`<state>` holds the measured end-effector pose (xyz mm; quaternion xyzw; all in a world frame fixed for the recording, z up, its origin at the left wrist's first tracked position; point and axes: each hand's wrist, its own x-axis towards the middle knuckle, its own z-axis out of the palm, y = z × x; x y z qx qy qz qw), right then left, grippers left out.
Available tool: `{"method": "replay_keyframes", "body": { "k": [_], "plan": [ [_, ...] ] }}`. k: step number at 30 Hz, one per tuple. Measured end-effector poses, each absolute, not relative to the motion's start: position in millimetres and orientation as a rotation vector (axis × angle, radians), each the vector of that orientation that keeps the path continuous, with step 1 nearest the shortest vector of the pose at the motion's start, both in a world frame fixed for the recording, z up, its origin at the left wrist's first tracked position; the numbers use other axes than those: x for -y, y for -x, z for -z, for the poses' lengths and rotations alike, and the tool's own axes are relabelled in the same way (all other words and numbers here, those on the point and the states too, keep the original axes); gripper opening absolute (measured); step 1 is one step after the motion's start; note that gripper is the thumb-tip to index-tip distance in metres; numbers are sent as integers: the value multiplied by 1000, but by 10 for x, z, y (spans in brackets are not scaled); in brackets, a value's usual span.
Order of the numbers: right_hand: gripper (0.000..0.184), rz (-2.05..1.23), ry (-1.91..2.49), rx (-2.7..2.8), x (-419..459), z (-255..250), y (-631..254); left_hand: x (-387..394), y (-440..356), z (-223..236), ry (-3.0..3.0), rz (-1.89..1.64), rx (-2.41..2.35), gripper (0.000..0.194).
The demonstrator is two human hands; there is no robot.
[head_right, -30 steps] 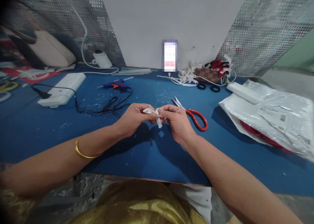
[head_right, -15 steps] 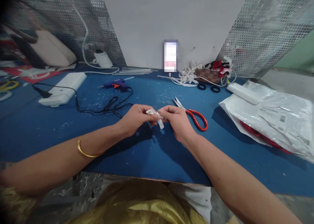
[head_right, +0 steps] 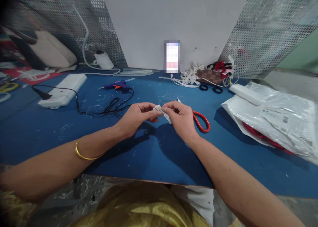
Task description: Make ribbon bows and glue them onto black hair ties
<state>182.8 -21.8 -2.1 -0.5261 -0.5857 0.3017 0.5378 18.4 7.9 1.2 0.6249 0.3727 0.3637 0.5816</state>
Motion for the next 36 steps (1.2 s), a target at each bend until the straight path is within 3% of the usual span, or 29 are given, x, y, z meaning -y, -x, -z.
{"method": "replay_keyframes", "body": {
  "k": [8, 15, 23, 30, 36],
  "plan": [
    [15, -865, 1268, 1337, 255, 2, -1798, -57, -214, -15, -1426, -1003, -885, 22],
    [12, -1202, 1108, 1069, 247, 33, -1790, -76, -214, 25, -1501, -975, -866, 25],
    [21, -848, 1358, 1406, 302, -23, -1769, -60, -205, -34, -1566, -1082, -928, 21],
    [17, -891, 1288, 1427, 298, -6, -1772, -86, -228, 36, -1229, -1035, -860, 17],
    [15, -1018, 1224, 1332, 295, -36, -1783, -101, -221, 19, -1234, -989, -801, 27]
  ]
}}
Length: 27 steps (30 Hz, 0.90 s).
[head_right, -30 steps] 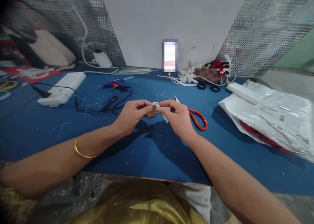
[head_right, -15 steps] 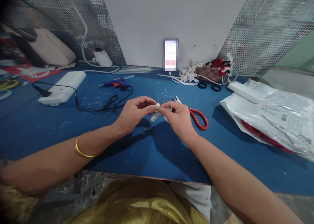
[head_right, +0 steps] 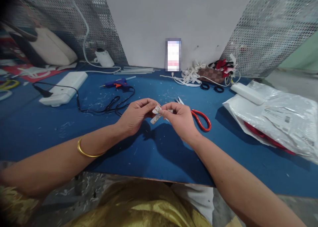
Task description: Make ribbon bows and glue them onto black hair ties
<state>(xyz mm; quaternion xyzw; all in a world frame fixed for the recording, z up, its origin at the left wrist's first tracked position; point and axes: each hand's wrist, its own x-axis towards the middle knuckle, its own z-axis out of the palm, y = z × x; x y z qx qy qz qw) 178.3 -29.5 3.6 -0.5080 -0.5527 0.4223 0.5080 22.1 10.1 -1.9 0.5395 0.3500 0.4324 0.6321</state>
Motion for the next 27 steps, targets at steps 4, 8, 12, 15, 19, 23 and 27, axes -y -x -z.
{"method": "replay_keyframes", "body": {
  "k": [4, 8, 12, 15, 19, 23, 27],
  "plan": [
    [18, -1070, 1203, 1263, 273, -25, -1805, -72, -202, -52, -1344, -1019, -809, 34],
    [18, -1070, 1192, 1235, 266, -10, -1811, -45, -206, -63, -1436, -1031, -853, 21],
    [19, -1262, 1113, 1131, 256, -10, -1811, -72, -223, 23, -1161, -885, -815, 21],
    [21, -1394, 1079, 1096, 244, -14, -1820, -105, -226, 78, -987, -735, -741, 21],
    [20, -1249, 1141, 1155, 245, -14, -1824, -106, -207, 56, -1125, -808, -752, 29],
    [21, -1125, 1210, 1255, 256, -4, -1814, -90, -194, 25, -1266, -938, -848, 25],
    [35, -1186, 1165, 1109, 226, -1, -1824, -115, -200, 54, -1203, -993, -868, 25]
  ]
}}
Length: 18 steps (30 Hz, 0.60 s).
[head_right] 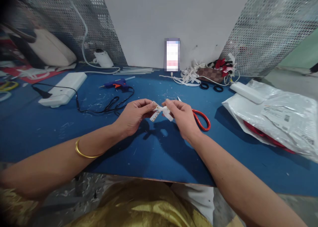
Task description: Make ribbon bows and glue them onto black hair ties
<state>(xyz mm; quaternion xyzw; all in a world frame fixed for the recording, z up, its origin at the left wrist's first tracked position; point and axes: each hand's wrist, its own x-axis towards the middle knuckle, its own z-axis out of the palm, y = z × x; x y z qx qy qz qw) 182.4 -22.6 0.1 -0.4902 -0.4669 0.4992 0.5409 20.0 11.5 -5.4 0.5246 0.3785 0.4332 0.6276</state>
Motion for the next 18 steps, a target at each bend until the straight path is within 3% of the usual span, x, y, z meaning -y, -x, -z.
{"method": "replay_keyframes", "body": {
  "k": [4, 12, 18],
  "plan": [
    [44, -1242, 1136, 994, 194, -13, -1848, -142, -202, 77, -1150, -1025, -863, 25],
    [17, -1165, 1153, 1139, 235, 29, -1819, -102, -218, 37, -1157, -1051, -869, 21],
    [10, -1217, 1049, 1143, 230, 19, -1804, -123, -238, 51, -858, -893, -848, 15]
  ]
}}
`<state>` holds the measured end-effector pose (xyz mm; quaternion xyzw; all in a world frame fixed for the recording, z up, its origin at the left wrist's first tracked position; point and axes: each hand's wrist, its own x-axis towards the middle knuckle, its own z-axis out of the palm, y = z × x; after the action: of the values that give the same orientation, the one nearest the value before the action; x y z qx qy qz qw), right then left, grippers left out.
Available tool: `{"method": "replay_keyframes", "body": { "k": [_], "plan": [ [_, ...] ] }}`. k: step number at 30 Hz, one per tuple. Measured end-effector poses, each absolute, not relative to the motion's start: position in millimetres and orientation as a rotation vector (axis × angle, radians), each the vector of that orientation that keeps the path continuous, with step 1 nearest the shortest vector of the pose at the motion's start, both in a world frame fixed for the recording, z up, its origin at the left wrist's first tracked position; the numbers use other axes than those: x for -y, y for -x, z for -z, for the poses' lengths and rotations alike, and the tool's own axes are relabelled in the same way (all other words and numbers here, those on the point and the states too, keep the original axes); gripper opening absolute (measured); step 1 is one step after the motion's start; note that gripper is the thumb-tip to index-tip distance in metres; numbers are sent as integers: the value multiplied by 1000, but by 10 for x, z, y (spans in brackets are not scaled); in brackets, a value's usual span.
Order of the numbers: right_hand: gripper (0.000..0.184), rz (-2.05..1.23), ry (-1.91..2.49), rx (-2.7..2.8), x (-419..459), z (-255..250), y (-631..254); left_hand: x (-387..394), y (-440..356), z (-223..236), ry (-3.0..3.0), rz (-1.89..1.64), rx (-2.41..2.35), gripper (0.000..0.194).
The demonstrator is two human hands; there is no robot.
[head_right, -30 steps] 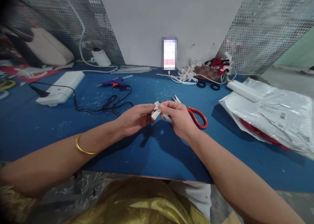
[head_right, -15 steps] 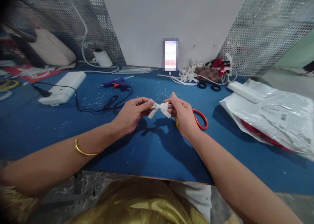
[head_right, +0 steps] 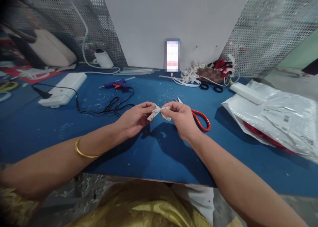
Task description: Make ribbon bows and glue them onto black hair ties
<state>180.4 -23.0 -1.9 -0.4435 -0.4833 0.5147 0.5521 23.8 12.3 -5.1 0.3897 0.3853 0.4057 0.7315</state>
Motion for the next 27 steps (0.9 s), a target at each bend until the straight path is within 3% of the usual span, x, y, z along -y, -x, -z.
{"method": "replay_keyframes", "body": {
  "k": [8, 16, 27],
  "plan": [
    [13, -1150, 1136, 1122, 201, 54, -1833, -123, -215, 60, -1105, -856, -842, 36],
    [18, -1153, 1233, 1155, 234, -28, -1765, -54, -223, -34, -1278, -871, -1060, 25],
    [11, -1035, 1204, 1220, 192, 20, -1756, -48, -225, -29, -1360, -788, -1071, 35]
  ]
}}
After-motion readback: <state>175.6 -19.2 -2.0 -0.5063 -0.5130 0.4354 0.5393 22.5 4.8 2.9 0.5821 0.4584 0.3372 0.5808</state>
